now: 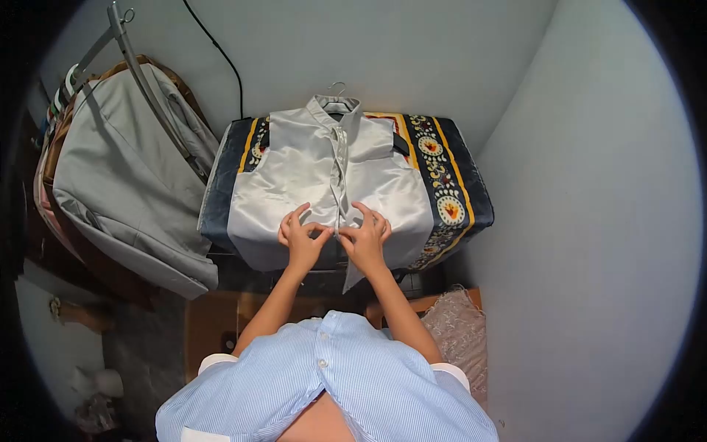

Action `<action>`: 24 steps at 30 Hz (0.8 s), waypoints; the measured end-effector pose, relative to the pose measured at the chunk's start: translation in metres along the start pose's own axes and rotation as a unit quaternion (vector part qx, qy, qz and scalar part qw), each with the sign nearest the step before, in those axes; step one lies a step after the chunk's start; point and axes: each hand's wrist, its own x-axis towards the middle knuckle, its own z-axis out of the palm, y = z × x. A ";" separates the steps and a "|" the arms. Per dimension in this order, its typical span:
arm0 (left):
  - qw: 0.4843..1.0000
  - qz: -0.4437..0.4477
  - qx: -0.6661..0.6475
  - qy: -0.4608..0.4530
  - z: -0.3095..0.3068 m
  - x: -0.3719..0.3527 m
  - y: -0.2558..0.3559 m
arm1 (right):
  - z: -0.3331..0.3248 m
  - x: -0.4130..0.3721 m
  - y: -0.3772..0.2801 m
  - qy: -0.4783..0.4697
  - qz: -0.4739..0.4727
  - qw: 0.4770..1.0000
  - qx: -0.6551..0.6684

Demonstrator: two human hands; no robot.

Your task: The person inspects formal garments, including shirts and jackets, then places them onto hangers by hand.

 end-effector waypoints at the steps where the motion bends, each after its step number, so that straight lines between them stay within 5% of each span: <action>1: 1.000 0.001 0.001 0.002 0.000 0.001 0.002 | 0.000 0.002 0.000 0.005 0.004 1.000 0.006; 12: 0.998 0.026 0.020 -0.054 -0.007 0.002 0.005 | 0.013 0.008 0.002 0.039 0.006 0.999 0.015; 24: 0.998 0.059 0.037 0.003 0.004 -0.003 -0.002 | 0.009 0.000 0.001 -0.001 0.054 0.998 0.027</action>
